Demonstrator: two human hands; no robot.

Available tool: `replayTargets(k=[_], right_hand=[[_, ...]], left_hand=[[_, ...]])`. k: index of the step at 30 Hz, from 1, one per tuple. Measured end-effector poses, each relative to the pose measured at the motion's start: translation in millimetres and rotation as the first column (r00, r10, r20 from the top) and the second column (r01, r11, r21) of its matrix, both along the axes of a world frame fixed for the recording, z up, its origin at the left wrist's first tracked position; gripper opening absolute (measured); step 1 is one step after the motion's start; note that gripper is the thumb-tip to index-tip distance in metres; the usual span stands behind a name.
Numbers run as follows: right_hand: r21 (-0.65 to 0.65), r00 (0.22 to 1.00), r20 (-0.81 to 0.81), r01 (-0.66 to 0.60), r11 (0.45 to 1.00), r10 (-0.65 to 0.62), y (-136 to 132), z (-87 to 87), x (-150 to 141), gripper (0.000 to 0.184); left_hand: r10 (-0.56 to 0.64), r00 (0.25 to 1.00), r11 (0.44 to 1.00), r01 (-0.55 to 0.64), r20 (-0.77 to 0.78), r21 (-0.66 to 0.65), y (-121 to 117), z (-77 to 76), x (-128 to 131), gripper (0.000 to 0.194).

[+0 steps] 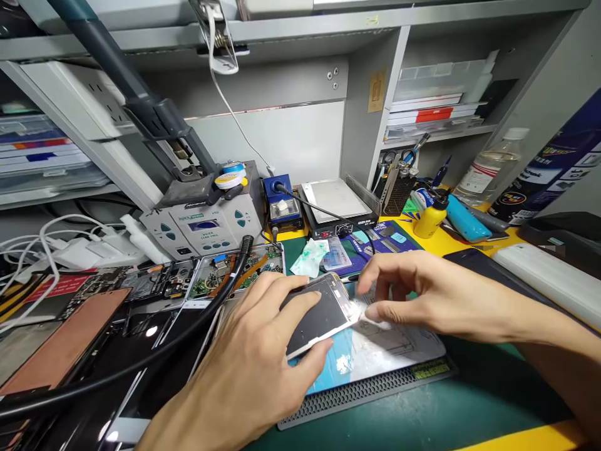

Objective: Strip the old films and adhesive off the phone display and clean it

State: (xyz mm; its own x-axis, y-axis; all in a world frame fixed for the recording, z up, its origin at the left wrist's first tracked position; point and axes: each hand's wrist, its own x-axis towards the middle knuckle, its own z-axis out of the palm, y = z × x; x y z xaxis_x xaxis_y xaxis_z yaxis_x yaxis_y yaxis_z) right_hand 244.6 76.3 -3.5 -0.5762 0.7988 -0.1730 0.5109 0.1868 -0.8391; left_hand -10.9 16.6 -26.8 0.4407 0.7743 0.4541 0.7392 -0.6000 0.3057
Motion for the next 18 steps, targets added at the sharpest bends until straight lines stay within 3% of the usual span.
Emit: replayTargets(k=[2, 5, 10, 18], right_hand=[[0.168, 0.992, 0.118, -0.061, 0.984, 0.041, -2, 2.0, -1, 0.016], [0.265, 0.982, 0.122, -0.173, 0.948, 0.145, -3, 0.1, -6, 0.009], [0.292, 0.968, 0.116, -0.246, 0.924, 0.221, -2, -7.4, -8, 0.004], [0.325, 0.951, 0.208, -0.289, 0.900, 0.230, -4, -7.2, -9, 0.006]], left_hand=[[-0.004, 1.000, 1.000, 0.004, 0.004, -0.007, 0, -0.9, 1, 0.031], [-0.002, 1.000, 1.000, 0.002, 0.011, -0.014, 0, -1.6, 3, 0.031], [0.009, 1.000, 1.000, -0.010, -0.010, -0.029, -1, -2.0, 2, 0.032], [0.011, 1.000, 0.999, -0.012, -0.023, -0.034, -1, -3.4, 4, 0.031]])
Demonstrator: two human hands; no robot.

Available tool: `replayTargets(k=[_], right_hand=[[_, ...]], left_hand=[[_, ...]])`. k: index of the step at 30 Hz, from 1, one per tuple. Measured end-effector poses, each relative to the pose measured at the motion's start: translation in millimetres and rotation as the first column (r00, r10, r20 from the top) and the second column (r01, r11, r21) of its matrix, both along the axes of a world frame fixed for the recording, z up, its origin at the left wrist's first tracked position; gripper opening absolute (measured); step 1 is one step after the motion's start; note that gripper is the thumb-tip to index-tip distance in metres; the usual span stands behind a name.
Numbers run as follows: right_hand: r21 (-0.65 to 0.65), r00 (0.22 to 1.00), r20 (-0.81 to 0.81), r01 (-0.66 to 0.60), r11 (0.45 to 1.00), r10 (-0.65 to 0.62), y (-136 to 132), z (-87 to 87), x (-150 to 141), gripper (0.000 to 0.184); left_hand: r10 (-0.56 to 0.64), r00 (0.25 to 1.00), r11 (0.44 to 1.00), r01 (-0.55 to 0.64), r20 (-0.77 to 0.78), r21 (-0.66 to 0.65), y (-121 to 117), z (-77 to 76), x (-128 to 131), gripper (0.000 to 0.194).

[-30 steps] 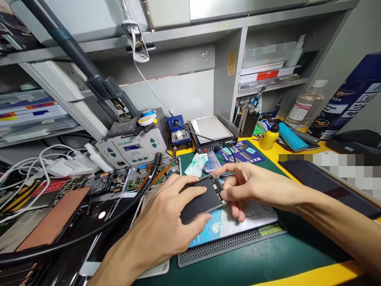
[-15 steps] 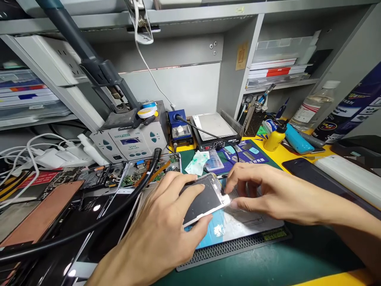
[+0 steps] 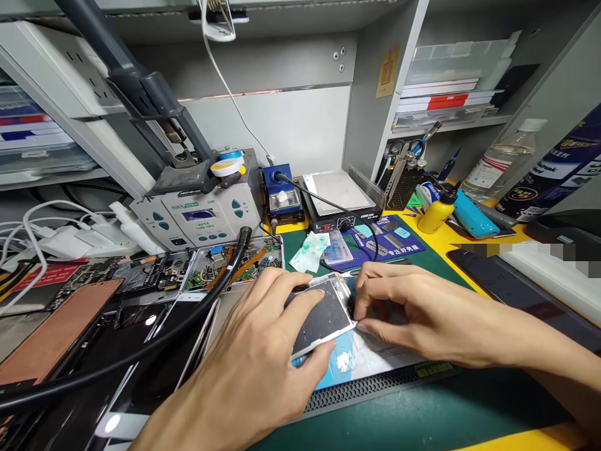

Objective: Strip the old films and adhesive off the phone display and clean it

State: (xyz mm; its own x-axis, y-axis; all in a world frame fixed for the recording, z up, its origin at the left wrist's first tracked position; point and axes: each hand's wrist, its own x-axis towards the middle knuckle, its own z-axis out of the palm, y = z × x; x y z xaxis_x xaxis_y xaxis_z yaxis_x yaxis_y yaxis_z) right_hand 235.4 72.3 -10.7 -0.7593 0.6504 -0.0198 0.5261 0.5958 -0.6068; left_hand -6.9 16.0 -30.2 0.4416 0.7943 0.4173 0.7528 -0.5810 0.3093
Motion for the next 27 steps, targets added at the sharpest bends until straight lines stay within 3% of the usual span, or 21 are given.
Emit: replayTargets(k=[19, 24, 27], right_hand=[[-0.018, 0.999, 0.036, 0.015, 1.000, -0.015, -4, 5.7, 1, 0.006], [0.100, 0.993, 0.101, -0.077, 0.992, 0.067, -16, 0.4, -5, 0.017], [0.214, 0.988, 0.151, -0.077, 0.974, 0.045, -23, -4.8, -8, 0.023]], left_hand=[[0.020, 0.998, 0.996, -0.025, -0.064, -0.080, 1, -3.8, -5, 0.036], [0.007, 0.996, 0.989, -0.021, -0.093, -0.145, 3, -3.5, -6, 0.029], [0.005, 0.995, 0.988, -0.020, -0.095, -0.156, 4, -2.9, -5, 0.028]])
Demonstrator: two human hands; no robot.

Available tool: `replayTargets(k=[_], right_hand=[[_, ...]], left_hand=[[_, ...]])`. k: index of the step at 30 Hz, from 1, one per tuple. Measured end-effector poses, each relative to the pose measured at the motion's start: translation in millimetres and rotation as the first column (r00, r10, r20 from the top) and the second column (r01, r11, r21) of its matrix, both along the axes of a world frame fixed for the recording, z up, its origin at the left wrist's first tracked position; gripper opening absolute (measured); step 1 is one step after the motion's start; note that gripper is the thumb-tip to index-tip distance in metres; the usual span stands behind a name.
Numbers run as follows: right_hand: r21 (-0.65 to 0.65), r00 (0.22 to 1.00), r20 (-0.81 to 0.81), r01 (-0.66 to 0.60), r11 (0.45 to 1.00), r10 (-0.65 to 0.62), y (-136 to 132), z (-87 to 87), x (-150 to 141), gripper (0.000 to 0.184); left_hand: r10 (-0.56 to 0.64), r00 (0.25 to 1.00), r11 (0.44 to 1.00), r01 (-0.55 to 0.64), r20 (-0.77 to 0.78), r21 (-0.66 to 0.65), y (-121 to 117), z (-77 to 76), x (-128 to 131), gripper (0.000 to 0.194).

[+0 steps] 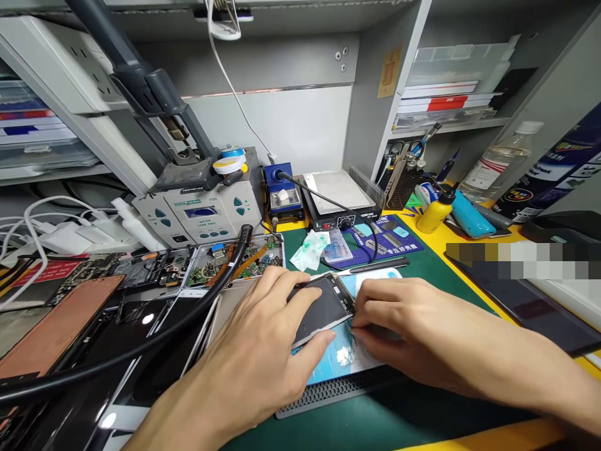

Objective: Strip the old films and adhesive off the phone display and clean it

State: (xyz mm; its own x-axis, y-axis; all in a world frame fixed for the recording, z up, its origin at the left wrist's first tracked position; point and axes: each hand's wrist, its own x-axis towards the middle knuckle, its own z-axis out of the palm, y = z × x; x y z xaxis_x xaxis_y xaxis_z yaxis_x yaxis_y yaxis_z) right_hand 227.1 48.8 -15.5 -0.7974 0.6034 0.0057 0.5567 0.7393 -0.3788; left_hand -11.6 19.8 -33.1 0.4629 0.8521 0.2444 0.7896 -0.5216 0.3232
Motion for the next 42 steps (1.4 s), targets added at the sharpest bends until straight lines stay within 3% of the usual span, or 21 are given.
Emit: replayTargets(k=[4, 8, 13, 21, 27, 42], right_hand=[[0.134, 0.999, 0.006, 0.030, 0.991, -0.032, -6, -0.5, -6, 0.017], [0.148, 0.996, 0.064, 0.046, 0.988, -0.056, -5, 9.7, -15, 0.014], [0.065, 0.994, 0.064, 0.082, 0.994, -0.087, -3, 19.8, -16, 0.011], [-0.126, 0.993, -0.011, 0.115, 0.985, -0.117, 0, 20.1, 0, 0.011], [-0.115, 0.996, -0.028, 0.076, 0.990, -0.080, 1, 14.1, -4, 0.012], [-0.127, 0.993, 0.000, 0.120, 0.985, -0.121, -4, 12.8, -4, 0.006]], left_hand=[[-0.015, 1.000, 1.000, 0.015, 0.012, 0.005, 0, -1.3, 1, 0.029], [-0.026, 1.000, 0.999, 0.026, 0.016, 0.024, 1, -4.4, 1, 0.029], [-0.036, 0.999, 0.999, 0.036, 0.014, 0.018, 2, -5.3, 1, 0.030], [-0.034, 0.999, 0.999, 0.034, 0.007, 0.003, 0, -2.3, 1, 0.035], [-0.036, 0.999, 0.999, 0.036, 0.025, -0.015, 0, -2.0, 1, 0.033], [-0.036, 0.999, 0.999, 0.035, 0.025, 0.041, -2, -3.0, 0, 0.033]])
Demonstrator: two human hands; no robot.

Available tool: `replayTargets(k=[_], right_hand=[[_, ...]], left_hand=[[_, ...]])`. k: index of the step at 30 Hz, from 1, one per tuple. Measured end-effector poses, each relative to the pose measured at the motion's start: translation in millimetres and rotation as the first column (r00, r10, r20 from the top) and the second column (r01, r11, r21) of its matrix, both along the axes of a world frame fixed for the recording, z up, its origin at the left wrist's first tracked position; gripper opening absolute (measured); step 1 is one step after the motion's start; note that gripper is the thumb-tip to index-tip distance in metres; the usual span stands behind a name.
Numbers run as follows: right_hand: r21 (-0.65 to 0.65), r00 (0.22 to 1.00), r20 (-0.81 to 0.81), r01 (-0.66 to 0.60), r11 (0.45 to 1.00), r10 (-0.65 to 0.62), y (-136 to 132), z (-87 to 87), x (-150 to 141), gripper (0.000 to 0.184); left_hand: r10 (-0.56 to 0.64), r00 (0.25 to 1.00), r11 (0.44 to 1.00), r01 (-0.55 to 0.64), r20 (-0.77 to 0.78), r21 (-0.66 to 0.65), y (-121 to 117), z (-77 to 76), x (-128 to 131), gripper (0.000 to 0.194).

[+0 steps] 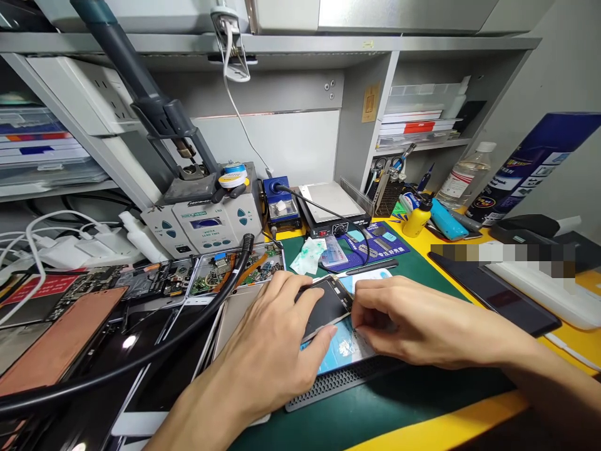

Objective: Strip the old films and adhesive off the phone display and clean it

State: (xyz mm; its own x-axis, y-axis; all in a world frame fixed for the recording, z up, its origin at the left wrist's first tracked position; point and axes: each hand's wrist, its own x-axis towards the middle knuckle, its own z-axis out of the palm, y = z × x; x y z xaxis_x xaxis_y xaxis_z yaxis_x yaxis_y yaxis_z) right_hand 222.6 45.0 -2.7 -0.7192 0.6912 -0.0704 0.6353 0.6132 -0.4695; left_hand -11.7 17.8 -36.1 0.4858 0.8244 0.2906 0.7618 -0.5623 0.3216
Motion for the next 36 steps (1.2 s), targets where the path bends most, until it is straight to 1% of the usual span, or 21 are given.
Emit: replayTargets(k=[7, 11, 14, 16, 19, 22, 24, 28, 32, 34, 36], right_hand=[[-0.026, 0.999, 0.032, -0.008, 1.000, 0.009, 2, 2.1, 3, 0.010], [-0.077, 1.000, 0.022, -0.017, 0.997, 0.019, 2, 4.6, 6, 0.011], [-0.140, 1.000, -0.020, 0.002, 0.990, -0.005, 3, 8.8, 10, 0.012], [-0.169, 0.996, -0.080, 0.031, 0.985, -0.046, 7, 12.3, 14, 0.011], [-0.147, 0.965, -0.205, 0.134, 0.980, -0.163, 15, 16.1, 23, 0.006], [-0.139, 0.910, -0.304, 0.252, 0.958, -0.283, 23, 16.9, 31, 0.013], [-0.146, 0.886, -0.335, 0.288, 0.946, -0.321, 26, 16.4, 33, 0.016], [-0.169, 0.894, -0.328, 0.262, 0.950, -0.305, 27, 14.3, 32, 0.015], [-0.148, 0.908, -0.331, 0.219, 0.964, -0.257, 28, 11.4, 31, 0.012], [-0.141, 0.902, -0.361, 0.198, 0.970, -0.237, 30, 10.5, 31, 0.012], [-0.138, 0.898, -0.382, 0.180, 0.974, -0.220, 30, 10.4, 30, 0.011]], left_hand=[[0.011, 1.000, 1.000, -0.011, -0.003, -0.023, 1, -0.3, -1, 0.032], [0.008, 1.000, 1.000, -0.009, -0.010, -0.014, 1, -0.5, -1, 0.032], [0.002, 1.000, 1.000, -0.002, -0.009, -0.011, 0, -0.3, -1, 0.033], [-0.002, 1.000, 1.000, 0.002, -0.008, -0.008, 0, -0.4, -1, 0.034], [-0.004, 1.000, 1.000, 0.004, 0.002, 0.005, 0, -1.3, -2, 0.036], [-0.007, 1.000, 1.000, 0.007, 0.024, 0.006, 1, -2.5, -1, 0.035], [-0.006, 0.999, 1.000, 0.005, 0.035, 0.013, 2, -3.2, -1, 0.034], [-0.020, 0.998, 0.999, 0.018, 0.066, 0.031, 4, -4.5, 1, 0.032], [-0.049, 0.996, 0.998, 0.046, 0.076, 0.044, 5, -7.0, 5, 0.029], [-0.062, 0.996, 0.996, 0.057, 0.064, 0.076, 6, -9.4, 7, 0.029], [-0.079, 0.996, 0.988, 0.073, 0.037, 0.137, 9, -12.8, 9, 0.028]])
